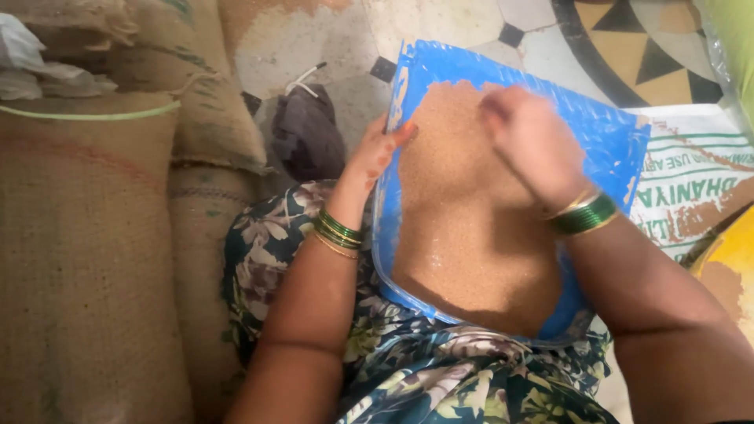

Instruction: The person is winnowing and sorting coriander seeds in a blue tray.

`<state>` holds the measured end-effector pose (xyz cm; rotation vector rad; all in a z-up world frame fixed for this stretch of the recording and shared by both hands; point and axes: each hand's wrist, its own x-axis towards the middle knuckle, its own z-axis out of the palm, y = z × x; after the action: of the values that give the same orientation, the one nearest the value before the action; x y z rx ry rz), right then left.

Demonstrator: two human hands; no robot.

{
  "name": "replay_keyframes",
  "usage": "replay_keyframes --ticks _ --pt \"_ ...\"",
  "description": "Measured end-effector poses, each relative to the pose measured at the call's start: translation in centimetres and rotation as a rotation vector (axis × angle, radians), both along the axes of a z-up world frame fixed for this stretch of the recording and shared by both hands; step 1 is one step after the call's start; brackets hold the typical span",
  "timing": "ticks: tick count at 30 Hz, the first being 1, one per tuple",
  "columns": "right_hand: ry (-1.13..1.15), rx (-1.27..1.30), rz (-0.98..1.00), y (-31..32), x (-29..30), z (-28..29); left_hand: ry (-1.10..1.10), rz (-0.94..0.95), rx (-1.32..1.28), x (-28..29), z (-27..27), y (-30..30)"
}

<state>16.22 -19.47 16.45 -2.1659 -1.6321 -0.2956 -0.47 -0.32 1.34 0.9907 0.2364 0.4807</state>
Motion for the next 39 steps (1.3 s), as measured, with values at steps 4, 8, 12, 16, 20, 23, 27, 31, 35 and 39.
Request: replay_keyframes --ticks 4,8,12,16,20,23,27,31,35,39 --pt "0.241 0.445 -0.133 0.4 -1.0 7.1 0.005 0.004 0.096 0.5 -0.9 0.2" --pt "0.143 0.31 0.006 -0.4 -1.3 6.1 0.201 0.055 0.159 -0.1 3.3 -0.5" --pt "0.309 -0.036 0.111 0.5 -5.9 3.3 0.166 0.007 0.135 -1.2 4.3 -0.6" --pt "0.375 -0.094 0.268 1.9 -7.3 -0.9 0.209 0.026 0.209 -1.0 4.2 -0.6" --pt "0.337 -0.149 0.248 2.7 -7.4 -0.6 0.266 0.055 0.229 -0.8 4.1 -0.6" --pt "0.177 0.138 0.01 2.5 -7.3 2.2 0.169 0.059 0.21 -0.8 4.3 -0.6" --pt "0.052 0.031 -0.122 1.0 -8.9 7.0 0.312 0.065 0.257 -0.1 1.8 0.0" --pt "0.112 -0.287 0.007 -1.4 -8.9 5.4 0.309 0.075 0.286 -0.1 1.8 -0.1" --pt "0.395 -0.486 0.302 -5.1 -9.0 0.9 0.207 0.076 0.242 -0.1 1.3 -0.3" --pt "0.594 -0.804 0.516 -7.0 -11.6 -1.0 0.054 0.022 0.125 0.3 -0.5 0.2"
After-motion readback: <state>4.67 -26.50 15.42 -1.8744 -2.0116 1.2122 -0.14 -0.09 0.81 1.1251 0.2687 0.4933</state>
